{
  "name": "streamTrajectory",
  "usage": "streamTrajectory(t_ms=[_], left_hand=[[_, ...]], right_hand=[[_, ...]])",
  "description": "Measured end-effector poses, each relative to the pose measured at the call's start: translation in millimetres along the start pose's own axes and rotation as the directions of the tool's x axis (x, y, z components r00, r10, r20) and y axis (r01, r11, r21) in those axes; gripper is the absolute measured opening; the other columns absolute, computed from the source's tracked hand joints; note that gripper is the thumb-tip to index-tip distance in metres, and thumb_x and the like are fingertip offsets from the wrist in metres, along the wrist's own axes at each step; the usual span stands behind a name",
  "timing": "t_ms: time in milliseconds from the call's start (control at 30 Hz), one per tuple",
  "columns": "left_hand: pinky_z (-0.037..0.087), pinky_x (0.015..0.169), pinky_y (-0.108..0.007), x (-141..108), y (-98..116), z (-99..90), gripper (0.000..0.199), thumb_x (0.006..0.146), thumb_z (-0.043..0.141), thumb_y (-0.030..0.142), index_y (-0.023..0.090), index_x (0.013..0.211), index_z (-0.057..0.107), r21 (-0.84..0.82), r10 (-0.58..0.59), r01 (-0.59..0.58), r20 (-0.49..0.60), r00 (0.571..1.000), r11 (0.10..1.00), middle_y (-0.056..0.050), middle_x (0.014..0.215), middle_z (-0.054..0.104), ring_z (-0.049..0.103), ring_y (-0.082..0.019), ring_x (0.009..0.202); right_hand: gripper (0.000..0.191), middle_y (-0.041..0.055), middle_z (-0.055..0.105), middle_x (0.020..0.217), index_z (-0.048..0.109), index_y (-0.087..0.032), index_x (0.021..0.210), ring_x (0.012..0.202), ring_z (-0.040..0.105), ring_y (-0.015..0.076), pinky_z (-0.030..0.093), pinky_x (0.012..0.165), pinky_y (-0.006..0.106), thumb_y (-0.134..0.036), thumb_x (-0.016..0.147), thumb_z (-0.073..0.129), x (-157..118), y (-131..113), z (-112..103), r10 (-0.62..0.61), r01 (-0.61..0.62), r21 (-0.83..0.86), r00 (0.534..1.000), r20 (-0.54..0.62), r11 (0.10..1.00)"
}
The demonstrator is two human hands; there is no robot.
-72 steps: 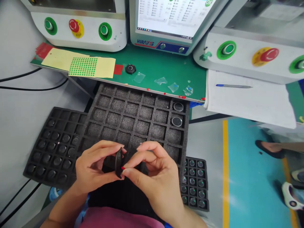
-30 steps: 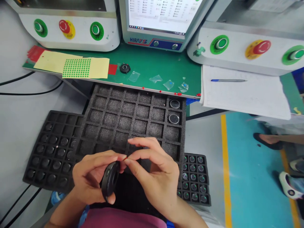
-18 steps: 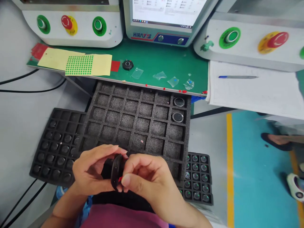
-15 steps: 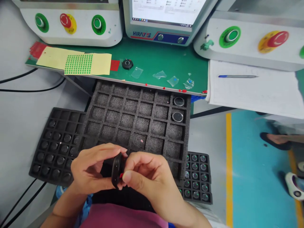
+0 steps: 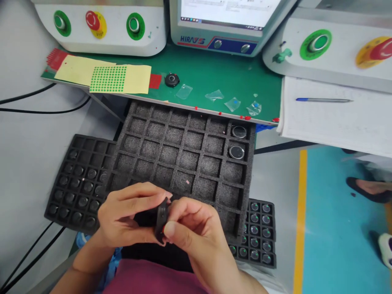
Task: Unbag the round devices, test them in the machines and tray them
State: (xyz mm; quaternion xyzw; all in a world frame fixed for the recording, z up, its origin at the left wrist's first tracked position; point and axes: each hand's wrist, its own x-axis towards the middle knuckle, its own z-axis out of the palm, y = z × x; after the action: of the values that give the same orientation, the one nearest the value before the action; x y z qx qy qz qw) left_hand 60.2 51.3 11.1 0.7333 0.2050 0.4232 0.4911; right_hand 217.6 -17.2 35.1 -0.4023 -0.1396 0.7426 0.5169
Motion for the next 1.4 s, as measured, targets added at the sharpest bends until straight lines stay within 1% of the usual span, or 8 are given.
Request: streamTrajectory(t_ms=[200,300,467,567,767,933,1067,1400], left_hand=[[0.060,0.086,-0.031,-2.7,-4.2,-0.6,0.067,0.075,0.082,0.027,0.026,0.137,0.057,-0.033,-0.024,0.025,0.018,1.000,0.999,-0.012,0.113,0.073,0.072,-0.022,0.100],[0.060,0.089,-0.033,-5.6,-6.1,1.6,0.068,0.074,0.083,0.029,0.031,0.137,0.057,-0.234,-0.212,0.198,-0.037,0.977,0.952,-0.010,0.120,0.072,0.072,-0.022,0.100],[0.062,0.073,-0.029,-6.0,-1.6,11.9,0.033,0.095,0.057,0.031,0.019,0.125,0.065,-0.686,-0.598,0.453,0.032,0.801,0.569,-0.014,0.110,0.075,0.075,-0.020,0.084],[0.059,0.057,-0.024,-4.7,1.7,21.2,0.027,0.093,0.059,0.035,0.013,0.104,0.068,-0.752,-0.667,0.443,0.006,0.745,0.488,-0.012,0.091,0.074,0.071,-0.017,0.069],[0.037,0.038,-0.014,-4.8,5.0,35.3,0.025,0.095,0.055,0.041,0.018,0.085,0.057,-0.532,-0.632,0.470,-0.170,0.756,0.705,0.004,0.061,0.051,0.046,-0.006,0.045],[0.044,0.054,-0.019,-9.5,6.8,36.9,0.016,0.100,0.045,0.031,0.023,0.103,0.058,-0.168,-0.469,0.442,-0.187,0.863,0.881,0.002,0.076,0.059,0.052,-0.009,0.059],[0.052,0.071,-0.024,-8.6,9.4,34.6,0.017,0.101,0.041,0.025,0.022,0.112,0.053,-0.031,-0.388,0.387,-0.118,0.914,0.921,-0.003,0.095,0.066,0.064,-0.013,0.078],[0.050,0.059,-0.024,-5.0,10.8,39.1,0.013,0.098,0.037,0.018,0.020,0.104,0.048,0.355,-0.227,0.233,-0.058,0.972,0.905,-0.006,0.086,0.066,0.067,-0.016,0.077]], right_hand=[[0.035,-0.0077,0.044,0.059,0.045,-0.022,0.073,0.050,0.042,0.0075,0.047,0.050,0.019,-0.031,0.075,0.079,2.8,11.3,6.5,0.014,-0.006,0.112,0.997,-0.070,0.994],[0.032,-0.0084,0.039,0.056,0.048,-0.023,0.076,0.047,0.039,0.0083,0.044,0.046,0.020,-0.039,0.077,0.076,8.1,14.6,7.2,-0.075,0.084,0.136,0.995,-0.071,0.987],[0.016,-0.0004,0.058,0.073,0.065,-0.022,0.079,0.069,0.058,0.0117,0.053,0.064,0.020,-0.032,0.079,0.076,16.6,16.8,0.3,-0.420,0.396,-0.142,0.863,-0.282,0.907],[0.012,0.0037,0.071,0.095,0.071,-0.025,0.098,0.090,0.067,0.0148,0.057,0.080,0.024,-0.027,0.085,0.071,19.4,22.7,-0.6,-0.443,0.399,-0.207,0.860,-0.255,0.893],[0.021,0.0038,0.074,0.113,0.072,-0.030,0.110,0.098,0.070,0.0167,0.058,0.068,0.021,-0.030,0.091,0.065,21.2,32.9,11.2,-0.374,0.357,-0.127,0.915,-0.153,0.925],[0.019,0.0034,0.072,0.119,0.074,-0.031,0.106,0.098,0.069,0.0174,0.057,0.071,0.024,-0.031,0.093,0.061,21.5,34.6,14.8,-0.381,0.360,-0.153,0.915,-0.135,0.920],[0.017,0.0018,0.074,0.111,0.075,-0.029,0.095,0.107,0.067,0.0174,0.052,0.093,0.029,-0.024,0.091,0.060,23.1,35.4,16.1,-0.444,0.424,-0.148,0.883,-0.151,0.894],[0.018,-0.0036,0.075,0.082,0.070,-0.024,0.068,0.081,0.073,0.0138,0.055,0.073,0.022,-0.017,0.078,0.056,28.2,39.3,37.3,-0.455,0.513,0.020,0.779,-0.431,0.858]])
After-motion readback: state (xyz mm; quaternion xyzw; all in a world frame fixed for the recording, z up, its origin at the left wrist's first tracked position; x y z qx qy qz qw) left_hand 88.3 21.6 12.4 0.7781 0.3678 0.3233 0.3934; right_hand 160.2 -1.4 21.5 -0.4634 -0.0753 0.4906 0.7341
